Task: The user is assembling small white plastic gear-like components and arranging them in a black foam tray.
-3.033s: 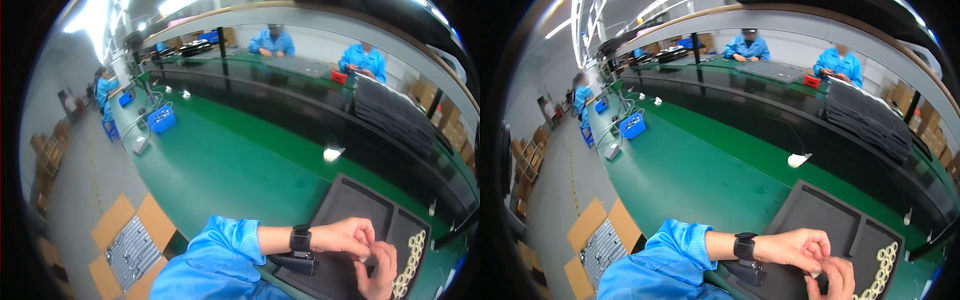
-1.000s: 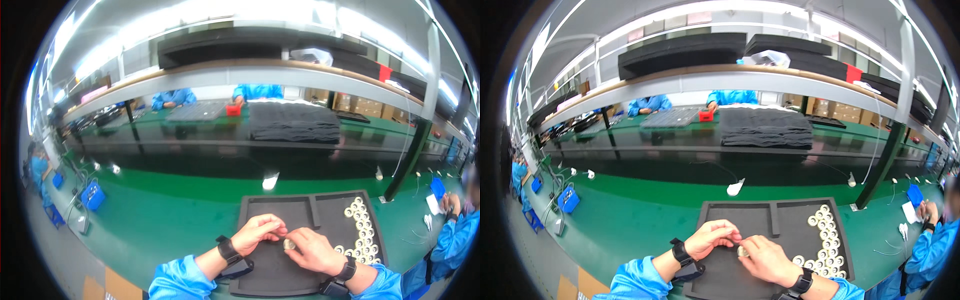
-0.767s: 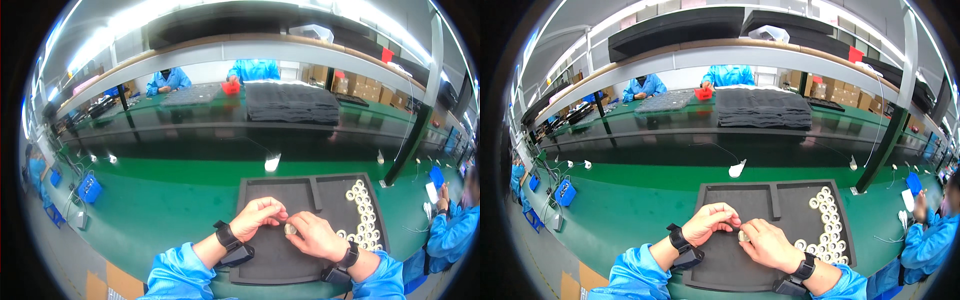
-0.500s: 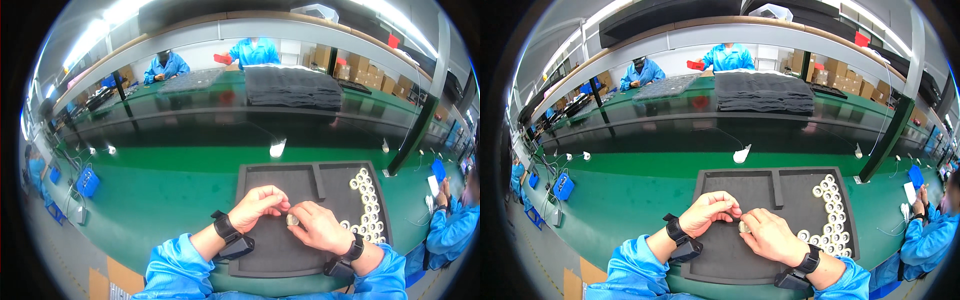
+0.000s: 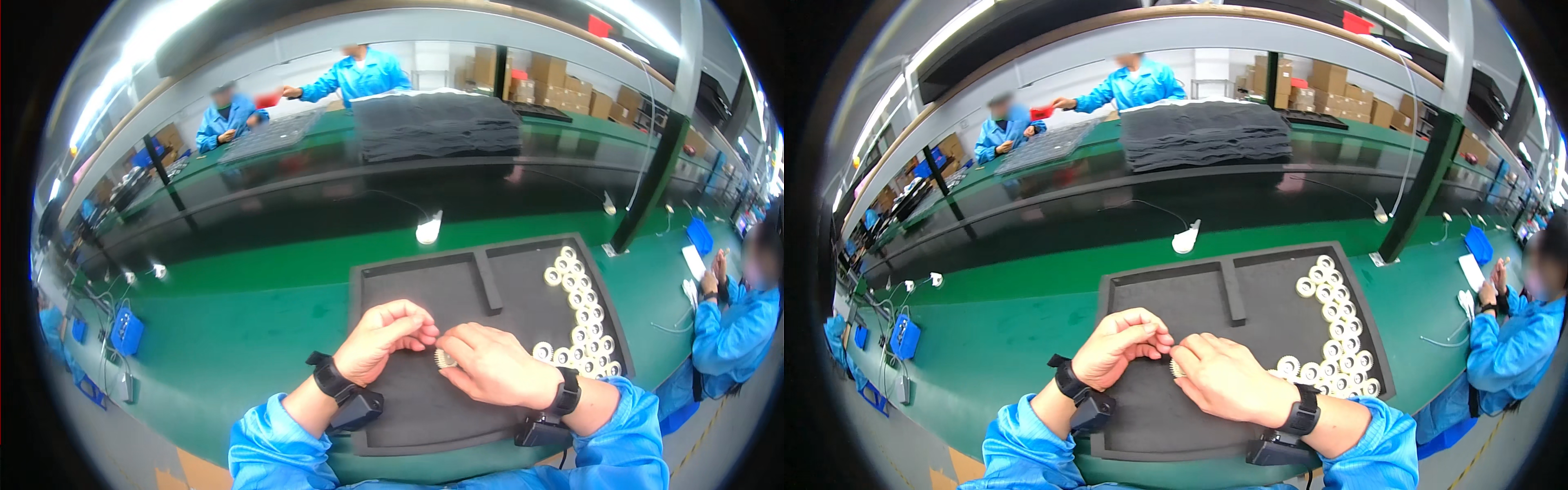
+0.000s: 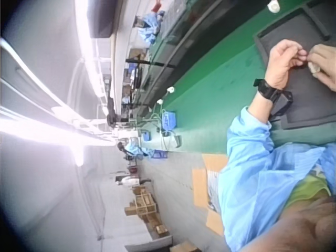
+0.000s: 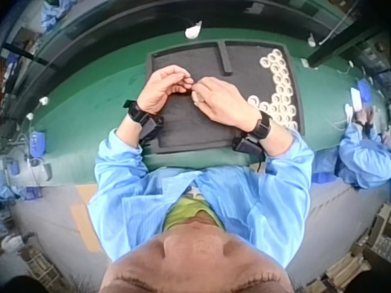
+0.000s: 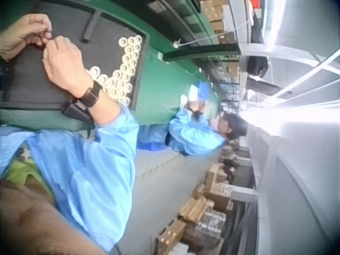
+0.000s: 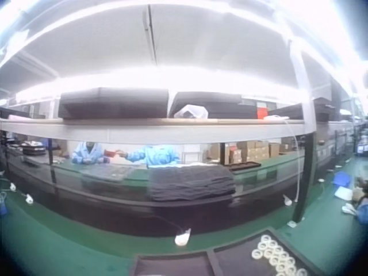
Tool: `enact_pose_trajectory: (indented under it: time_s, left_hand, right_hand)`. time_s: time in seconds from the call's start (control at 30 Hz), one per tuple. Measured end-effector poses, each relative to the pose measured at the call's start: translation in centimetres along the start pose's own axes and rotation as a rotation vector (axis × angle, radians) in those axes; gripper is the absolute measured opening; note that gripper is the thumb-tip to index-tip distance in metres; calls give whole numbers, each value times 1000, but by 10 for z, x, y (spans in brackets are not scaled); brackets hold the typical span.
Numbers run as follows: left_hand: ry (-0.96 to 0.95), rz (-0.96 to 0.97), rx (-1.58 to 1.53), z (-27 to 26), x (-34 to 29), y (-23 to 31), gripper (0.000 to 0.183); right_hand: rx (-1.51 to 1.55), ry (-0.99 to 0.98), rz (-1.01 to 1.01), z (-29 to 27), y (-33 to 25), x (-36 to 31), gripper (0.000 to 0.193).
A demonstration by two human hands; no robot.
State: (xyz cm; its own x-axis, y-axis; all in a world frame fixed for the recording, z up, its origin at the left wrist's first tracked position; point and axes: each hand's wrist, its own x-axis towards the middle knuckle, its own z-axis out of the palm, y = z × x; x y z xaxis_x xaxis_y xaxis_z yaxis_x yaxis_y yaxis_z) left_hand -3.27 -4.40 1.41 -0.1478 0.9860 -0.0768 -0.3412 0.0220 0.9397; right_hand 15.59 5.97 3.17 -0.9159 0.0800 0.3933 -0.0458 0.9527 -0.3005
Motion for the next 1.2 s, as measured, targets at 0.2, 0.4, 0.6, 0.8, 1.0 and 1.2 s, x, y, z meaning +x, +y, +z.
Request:
enact_pose_trajectory:
  time_s: [0.2,0.4,0.6,0.8,1.0,1.2]
  left_hand:
    - [39,-1,38,8,7,0,18]
    - [96,38,51,14,3,-3,16]
    - [55,11,48,17,8,-4,16]
    - [-10,-24,86,11,15,-2,20]
    - [-42,-4,41,4,3,-8,20]
    - [-58,-8,-4,3,-3,-11,20]
  right_hand:
    - [-14,51,-31,3,6,-8,26]
    - [41,99,-61,11,10,-10,22]
    - [40,114,-55,12,13,-16,21]
    - [44,61,-12,0,8,-7,17]
    - [15,-14,-7,-12,-12,-1,37]
    - [-28,-85,2,-12,-29,3,34]
